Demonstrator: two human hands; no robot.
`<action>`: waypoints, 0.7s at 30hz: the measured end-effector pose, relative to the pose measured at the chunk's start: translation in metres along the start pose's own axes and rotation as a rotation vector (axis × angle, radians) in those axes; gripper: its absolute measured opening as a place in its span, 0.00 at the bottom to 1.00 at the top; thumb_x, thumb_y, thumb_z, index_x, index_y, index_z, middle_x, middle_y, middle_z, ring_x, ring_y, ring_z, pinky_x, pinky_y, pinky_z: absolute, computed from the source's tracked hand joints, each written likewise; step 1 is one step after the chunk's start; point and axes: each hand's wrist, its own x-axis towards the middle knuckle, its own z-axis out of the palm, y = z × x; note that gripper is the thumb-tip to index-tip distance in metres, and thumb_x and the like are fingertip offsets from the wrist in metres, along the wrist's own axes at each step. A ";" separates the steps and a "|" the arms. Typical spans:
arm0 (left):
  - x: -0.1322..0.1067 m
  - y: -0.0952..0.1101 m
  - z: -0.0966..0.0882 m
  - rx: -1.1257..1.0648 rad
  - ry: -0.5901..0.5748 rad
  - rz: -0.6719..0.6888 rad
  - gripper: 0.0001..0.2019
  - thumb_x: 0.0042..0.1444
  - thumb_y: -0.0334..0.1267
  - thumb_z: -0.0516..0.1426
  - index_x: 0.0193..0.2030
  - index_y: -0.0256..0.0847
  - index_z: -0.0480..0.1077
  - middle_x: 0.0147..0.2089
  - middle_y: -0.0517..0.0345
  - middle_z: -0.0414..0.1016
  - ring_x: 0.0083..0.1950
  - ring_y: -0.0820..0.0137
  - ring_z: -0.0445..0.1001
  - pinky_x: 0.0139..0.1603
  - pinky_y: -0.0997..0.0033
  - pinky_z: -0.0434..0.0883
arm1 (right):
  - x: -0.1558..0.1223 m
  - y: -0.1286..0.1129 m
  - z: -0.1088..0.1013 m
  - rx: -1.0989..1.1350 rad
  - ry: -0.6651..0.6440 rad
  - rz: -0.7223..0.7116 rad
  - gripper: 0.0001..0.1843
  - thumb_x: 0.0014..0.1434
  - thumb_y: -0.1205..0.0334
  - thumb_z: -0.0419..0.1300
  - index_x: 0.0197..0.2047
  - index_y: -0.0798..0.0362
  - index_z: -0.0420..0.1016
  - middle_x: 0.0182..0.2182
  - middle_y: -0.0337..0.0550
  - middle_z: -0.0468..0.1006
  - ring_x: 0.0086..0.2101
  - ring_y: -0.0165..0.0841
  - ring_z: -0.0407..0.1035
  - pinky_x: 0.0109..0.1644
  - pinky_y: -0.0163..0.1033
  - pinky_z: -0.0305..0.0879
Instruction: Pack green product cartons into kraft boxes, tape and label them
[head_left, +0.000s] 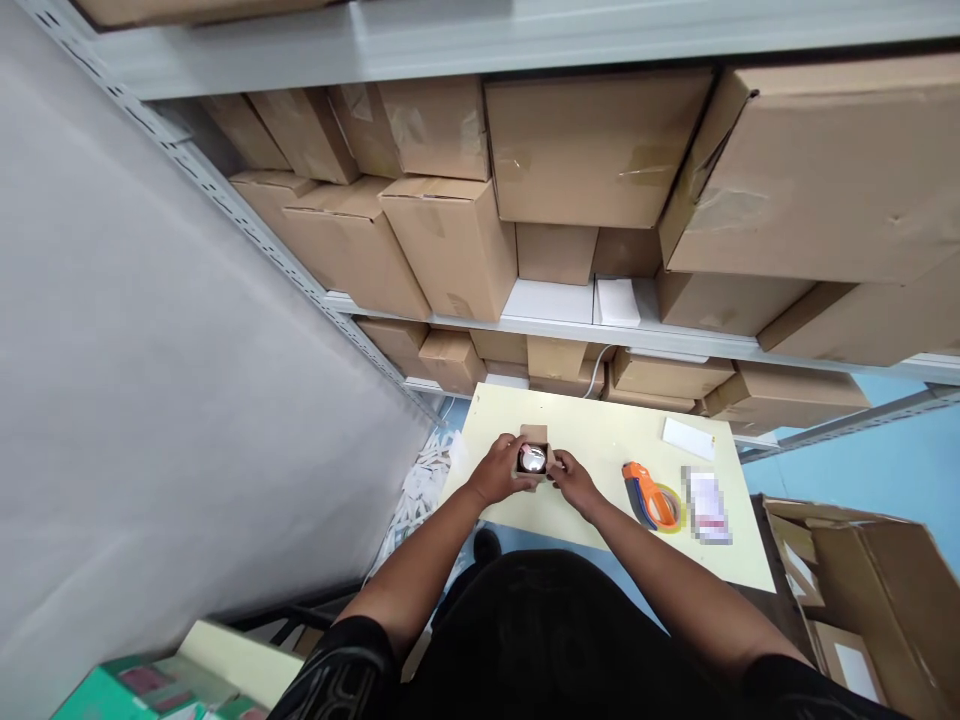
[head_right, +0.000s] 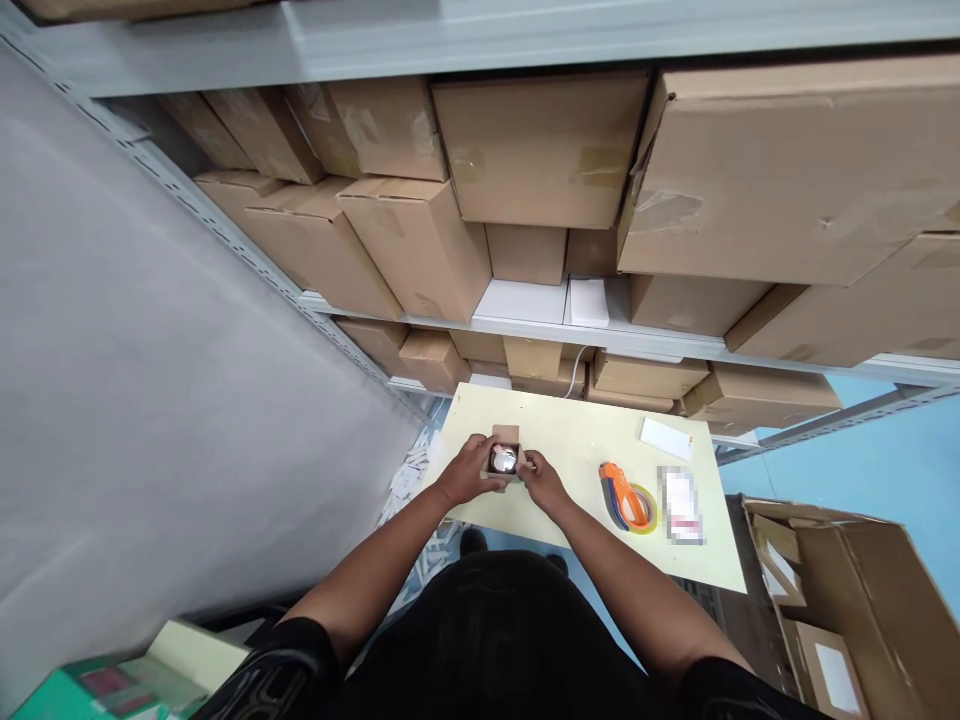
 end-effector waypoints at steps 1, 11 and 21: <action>0.001 0.000 -0.001 -0.005 -0.004 -0.008 0.51 0.40 0.46 0.76 0.71 0.48 0.60 0.62 0.48 0.62 0.64 0.51 0.66 0.67 0.49 0.67 | -0.002 -0.006 0.001 -0.138 0.066 -0.067 0.21 0.62 0.51 0.57 0.56 0.48 0.70 0.51 0.47 0.76 0.45 0.40 0.72 0.52 0.47 0.69; -0.001 -0.012 0.004 -0.024 0.043 0.100 0.46 0.44 0.42 0.74 0.69 0.47 0.59 0.56 0.50 0.65 0.58 0.54 0.67 0.61 0.50 0.69 | -0.002 -0.098 0.053 -1.137 0.203 -0.062 0.19 0.55 0.50 0.68 0.45 0.53 0.81 0.48 0.58 0.73 0.53 0.53 0.61 0.56 0.54 0.54; 0.006 -0.010 -0.007 0.046 0.004 0.145 0.37 0.43 0.39 0.73 0.60 0.43 0.66 0.53 0.51 0.67 0.54 0.56 0.69 0.56 0.56 0.70 | -0.015 -0.122 0.069 -1.165 0.349 -0.041 0.20 0.52 0.51 0.68 0.44 0.55 0.82 0.49 0.57 0.73 0.53 0.52 0.61 0.61 0.54 0.52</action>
